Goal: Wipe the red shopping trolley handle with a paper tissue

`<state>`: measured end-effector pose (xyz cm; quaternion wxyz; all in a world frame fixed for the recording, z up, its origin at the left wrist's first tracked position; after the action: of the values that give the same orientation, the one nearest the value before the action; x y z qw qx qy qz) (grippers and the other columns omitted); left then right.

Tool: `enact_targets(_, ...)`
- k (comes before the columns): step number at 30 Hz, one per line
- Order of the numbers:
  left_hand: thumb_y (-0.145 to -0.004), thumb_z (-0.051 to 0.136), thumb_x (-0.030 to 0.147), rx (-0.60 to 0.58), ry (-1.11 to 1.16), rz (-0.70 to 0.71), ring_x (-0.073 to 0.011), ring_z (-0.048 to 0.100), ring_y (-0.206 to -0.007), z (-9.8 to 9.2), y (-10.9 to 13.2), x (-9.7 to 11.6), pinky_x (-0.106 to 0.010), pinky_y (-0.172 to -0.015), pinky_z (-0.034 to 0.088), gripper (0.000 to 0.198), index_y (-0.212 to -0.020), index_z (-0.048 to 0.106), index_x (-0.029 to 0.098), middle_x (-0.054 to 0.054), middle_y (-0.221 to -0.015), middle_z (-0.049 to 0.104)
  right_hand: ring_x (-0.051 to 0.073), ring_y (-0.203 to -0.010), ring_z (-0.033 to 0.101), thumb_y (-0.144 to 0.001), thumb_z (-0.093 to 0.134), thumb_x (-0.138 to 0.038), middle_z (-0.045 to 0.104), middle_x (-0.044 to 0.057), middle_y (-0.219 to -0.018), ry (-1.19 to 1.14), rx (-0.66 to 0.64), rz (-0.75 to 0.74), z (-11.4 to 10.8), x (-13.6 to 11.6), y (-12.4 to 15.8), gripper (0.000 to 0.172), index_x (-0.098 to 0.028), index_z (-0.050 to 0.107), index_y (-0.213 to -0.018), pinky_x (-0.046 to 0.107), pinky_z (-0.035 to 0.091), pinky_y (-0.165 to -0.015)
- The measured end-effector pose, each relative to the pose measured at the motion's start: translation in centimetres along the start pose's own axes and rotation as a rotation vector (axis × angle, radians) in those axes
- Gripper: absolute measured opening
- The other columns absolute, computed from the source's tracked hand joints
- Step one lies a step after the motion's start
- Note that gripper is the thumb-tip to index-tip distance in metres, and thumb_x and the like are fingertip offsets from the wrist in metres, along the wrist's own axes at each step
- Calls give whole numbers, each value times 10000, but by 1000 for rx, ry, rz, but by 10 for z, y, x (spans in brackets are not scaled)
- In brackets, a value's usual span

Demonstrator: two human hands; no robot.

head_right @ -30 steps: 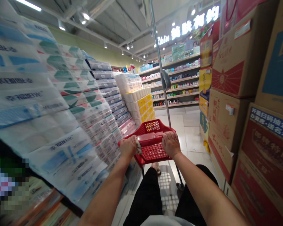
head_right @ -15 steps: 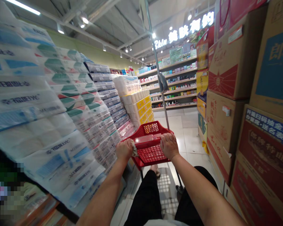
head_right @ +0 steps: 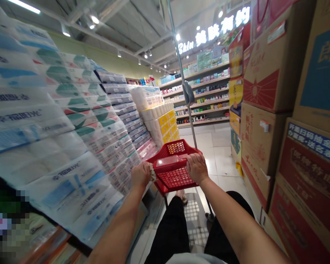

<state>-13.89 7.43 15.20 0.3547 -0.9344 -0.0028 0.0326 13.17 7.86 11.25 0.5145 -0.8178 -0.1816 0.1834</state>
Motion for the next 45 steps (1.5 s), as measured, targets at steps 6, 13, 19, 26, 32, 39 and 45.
enact_targets(6, -963, 247, 285, -70, 21, 128, -204, 618, -797, 2, -2, 0, -331, -763, 389, 412, -919, 646, 191, -69, -840, 685, 241, -1084, 466, -890, 460, -196, 615, 67, -1067, -15, -12, -1, -2, 3, 1, 234, -200, 581, -1091, 441, 287, -1061)
enact_targets(13, -954, 272, 313, 122, 113, 137, -228, 574, -979, 0, 20, -5, -361, -915, 362, 390, -1072, 619, 181, -94, -1025, 665, 233, -1072, 477, -894, 447, -182, 619, 64, -1051, -2, 7, -10, -3, 1, 1, 233, -199, 583, -1082, 437, 291, -1071)
enact_targets(19, -948, 276, 282, -66, -16, 8, -206, 610, -738, -2, -5, 3, -342, -742, 373, 396, -801, 631, 183, -69, -784, 684, 238, -1074, 473, -886, 452, -187, 613, 65, -1043, -11, 6, -6, -3, 3, 1, 232, -206, 583, -1077, 442, 305, -1062)
enact_targets(26, -959, 303, 301, 127, 19, 210, -242, 569, -1024, 2, 21, 11, -407, -951, 357, 356, -1105, 601, 173, -109, -1044, 660, 240, -1066, 473, -873, 452, -174, 610, 67, -1039, -14, 22, 8, -4, 2, 0, 235, -207, 577, -1069, 447, 308, -1058)
enact_targets(32, -962, 306, 329, 134, 39, 137, -236, 571, -967, 1, 21, 17, -382, -890, 379, 349, -1055, 606, 177, -100, -998, 654, 239, -1071, 464, -868, 450, -179, 607, 63, -1039, -15, 15, 20, -2, 3, 1, 244, -209, 573, -1076, 444, 298, -1058)
enact_targets(39, -973, 257, 308, 0, 3, 47, -219, 576, -809, -5, 5, 24, -362, -784, 363, 391, -872, 618, 197, -72, -842, 654, 247, -1077, 465, -864, 461, -180, 611, 70, -1047, -13, 3, 30, -2, 4, 1, 235, -204, 574, -1069, 454, 285, -1069)
enact_targets(45, -954, 323, 318, 240, 91, 154, -259, 505, -1103, 2, 34, 23, -410, -997, 306, 373, -1205, 550, 162, -121, -1139, 619, 243, -1077, 476, -866, 451, -175, 610, 64, -1044, -5, 23, 21, -2, 3, 2, 242, -211, 572, -1074, 450, 294, -1065)
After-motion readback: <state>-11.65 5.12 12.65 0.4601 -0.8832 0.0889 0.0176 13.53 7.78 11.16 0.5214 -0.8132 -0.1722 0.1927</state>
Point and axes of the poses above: each hand's wrist, its own y-axis away from the middle knuckle, its own z-axis out of the palm, x = y × z, the point moved 6 cm from there along -y, towards the middle knuckle
